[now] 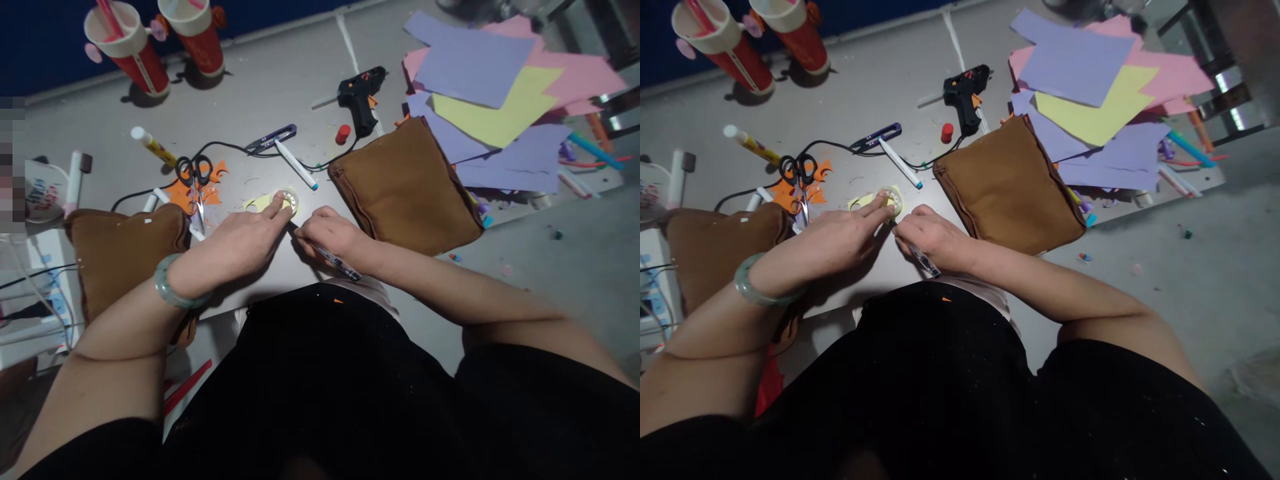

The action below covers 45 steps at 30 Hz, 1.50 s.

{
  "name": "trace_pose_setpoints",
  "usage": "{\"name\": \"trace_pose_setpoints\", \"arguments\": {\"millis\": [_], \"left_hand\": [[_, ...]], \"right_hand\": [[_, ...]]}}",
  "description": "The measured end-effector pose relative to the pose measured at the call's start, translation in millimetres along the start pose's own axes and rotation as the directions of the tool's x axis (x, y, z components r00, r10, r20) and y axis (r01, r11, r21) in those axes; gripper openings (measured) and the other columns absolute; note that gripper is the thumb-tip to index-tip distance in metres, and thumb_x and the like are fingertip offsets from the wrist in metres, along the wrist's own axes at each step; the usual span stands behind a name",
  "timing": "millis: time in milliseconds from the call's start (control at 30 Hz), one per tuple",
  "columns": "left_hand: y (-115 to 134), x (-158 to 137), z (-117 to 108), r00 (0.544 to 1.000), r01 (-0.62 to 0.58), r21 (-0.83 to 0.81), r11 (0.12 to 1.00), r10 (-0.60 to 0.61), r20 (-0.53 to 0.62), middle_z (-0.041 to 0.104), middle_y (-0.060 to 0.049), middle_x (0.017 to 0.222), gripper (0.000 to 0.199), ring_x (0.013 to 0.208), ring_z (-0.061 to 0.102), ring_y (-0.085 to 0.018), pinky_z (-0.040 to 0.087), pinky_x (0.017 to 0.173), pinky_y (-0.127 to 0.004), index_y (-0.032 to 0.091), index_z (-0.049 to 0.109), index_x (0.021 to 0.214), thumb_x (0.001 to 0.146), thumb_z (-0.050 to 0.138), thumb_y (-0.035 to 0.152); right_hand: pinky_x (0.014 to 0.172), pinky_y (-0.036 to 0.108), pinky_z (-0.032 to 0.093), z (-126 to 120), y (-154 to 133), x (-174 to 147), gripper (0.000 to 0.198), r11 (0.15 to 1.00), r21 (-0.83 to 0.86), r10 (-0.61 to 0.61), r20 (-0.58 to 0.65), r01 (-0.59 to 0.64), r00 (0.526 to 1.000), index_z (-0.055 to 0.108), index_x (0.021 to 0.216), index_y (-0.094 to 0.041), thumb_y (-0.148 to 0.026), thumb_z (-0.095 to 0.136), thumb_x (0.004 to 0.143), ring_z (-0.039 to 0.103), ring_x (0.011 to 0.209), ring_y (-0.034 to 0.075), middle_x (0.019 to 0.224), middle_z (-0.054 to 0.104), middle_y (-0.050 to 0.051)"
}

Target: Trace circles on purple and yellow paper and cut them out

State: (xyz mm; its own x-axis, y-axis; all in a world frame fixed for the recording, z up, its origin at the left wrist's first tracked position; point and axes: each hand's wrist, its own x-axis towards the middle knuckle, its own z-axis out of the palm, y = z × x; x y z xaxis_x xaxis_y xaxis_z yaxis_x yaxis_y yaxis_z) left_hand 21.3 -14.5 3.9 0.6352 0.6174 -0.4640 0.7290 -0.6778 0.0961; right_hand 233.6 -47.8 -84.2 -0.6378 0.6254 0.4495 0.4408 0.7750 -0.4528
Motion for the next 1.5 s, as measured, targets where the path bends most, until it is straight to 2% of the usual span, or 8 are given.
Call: {"name": "trace_pose_setpoints", "arguments": {"millis": [100, 233, 433, 633, 800, 900, 1200, 1500], "left_hand": [[-0.4, -0.1, -0.1, 1.000, -0.003, -0.002, 1.000, 0.003, -0.006, 0.027, -0.017, 0.172, 0.056, 0.109, 0.073, -0.030, 0.057, 0.085, -0.042, 0.020, 0.039, 0.155, 0.099, 0.039, 0.017], [-0.8, 0.2, -0.1, 1.000, -0.012, -0.003, 1.000, 0.012, -0.009, 0.026, -0.017, 0.172, 0.056, 0.106, 0.074, -0.029, 0.058, 0.084, -0.042, 0.020, 0.039, 0.154, 0.098, 0.038, 0.015], [-0.4, -0.3, -0.9, 1.000, -0.021, 0.015, 1.000, 0.021, -0.007, 0.025, -0.017, 0.173, 0.058, 0.100, 0.074, -0.026, 0.059, 0.080, -0.042, 0.019, 0.040, 0.154, 0.096, 0.038, 0.012], [-1.1, 0.7, 4.0, 1.000, -0.013, 0.044, 0.999, 0.014, -0.021, 0.025, -0.017, 0.173, 0.059, 0.100, 0.075, -0.028, 0.059, 0.078, -0.042, 0.018, 0.037, 0.156, 0.097, 0.037, 0.013], [1.0, 1.5, 3.4, 1.000, 0.005, 0.051, 0.999, -0.004, -0.007, 0.025, -0.019, 0.172, 0.062, 0.102, 0.075, -0.029, 0.059, 0.079, -0.042, 0.019, 0.032, 0.160, 0.098, 0.036, 0.013], [3.4, 1.5, -0.6, 0.999, 0.017, 0.051, 0.999, -0.018, 0.035, 0.024, -0.020, 0.172, 0.064, 0.102, 0.075, -0.028, 0.059, 0.080, -0.042, 0.018, 0.033, 0.160, 0.096, 0.037, 0.010], [1.1, 2.0, 1.4, 0.999, -0.022, -0.018, 1.000, 0.023, 0.028, 0.020, -0.022, 0.172, 0.061, 0.093, 0.075, -0.025, 0.057, 0.074, -0.039, 0.016, 0.035, 0.160, 0.098, 0.037, 0.011], [-5.2, -1.6, 11.7, 0.992, -0.112, 0.030, 0.993, 0.114, -0.058, 0.022, -0.030, 0.169, 0.060, 0.087, 0.075, -0.022, 0.056, 0.071, -0.037, 0.011, 0.036, 0.155, 0.096, 0.040, 0.007]], "right_hand": [[0.085, 0.038, 0.049, -0.6, -1.9, 3.8, 0.019, 0.998, 0.043, 0.046, 0.062, -0.048, 0.997, 0.058, 0.092, -0.022, -0.015, 0.044, 0.102, 0.052, 0.070, 0.016, 0.077, 0.062, -0.001], [0.084, 0.039, 0.050, -0.1, 0.9, 4.1, 0.018, 0.994, 0.049, 0.099, 0.012, -0.100, 0.995, 0.061, 0.096, -0.022, -0.022, 0.045, 0.103, 0.056, 0.075, 0.018, 0.080, 0.065, 0.002], [0.079, 0.036, 0.050, -24.0, 2.8, 1.4, 0.016, 0.950, 0.080, 0.298, 0.050, -0.301, 0.953, 0.064, 0.097, -0.022, -0.029, 0.050, 0.099, 0.063, 0.087, 0.021, 0.088, 0.070, 0.005], [0.077, 0.034, 0.049, -40.3, 11.4, 4.8, 0.017, 0.912, 0.119, 0.394, 0.024, -0.394, 0.919, 0.064, 0.092, -0.020, -0.030, 0.052, 0.098, 0.061, 0.079, 0.019, 0.085, 0.070, 0.004], [0.069, 0.031, 0.046, -42.8, 27.4, 13.6, 0.014, 0.864, 0.282, 0.438, -0.015, -0.416, 0.899, 0.062, 0.090, -0.019, -0.031, 0.058, 0.097, 0.058, 0.070, 0.016, 0.077, 0.067, 0.002], [0.065, 0.030, 0.045, -43.0, 36.8, 19.8, 0.014, 0.822, 0.366, 0.465, 0.012, -0.436, 0.885, 0.060, 0.091, -0.019, -0.030, 0.058, 0.099, 0.055, 0.065, 0.014, 0.069, 0.062, -0.001], [0.056, 0.029, 0.044, -46.4, 57.1, 50.9, 0.016, 0.806, 0.370, 0.450, 0.124, -0.462, 0.884, 0.056, 0.088, -0.020, -0.031, 0.059, 0.100, 0.051, 0.054, 0.012, 0.063, 0.059, -0.003], [0.048, 0.026, 0.041, -42.2, 75.2, 103.5, 0.022, 0.844, 0.341, 0.329, 0.279, -0.414, 0.902, 0.057, 0.076, -0.020, -0.028, 0.067, 0.095, 0.046, 0.047, 0.009, 0.056, 0.058, -0.003]]}}
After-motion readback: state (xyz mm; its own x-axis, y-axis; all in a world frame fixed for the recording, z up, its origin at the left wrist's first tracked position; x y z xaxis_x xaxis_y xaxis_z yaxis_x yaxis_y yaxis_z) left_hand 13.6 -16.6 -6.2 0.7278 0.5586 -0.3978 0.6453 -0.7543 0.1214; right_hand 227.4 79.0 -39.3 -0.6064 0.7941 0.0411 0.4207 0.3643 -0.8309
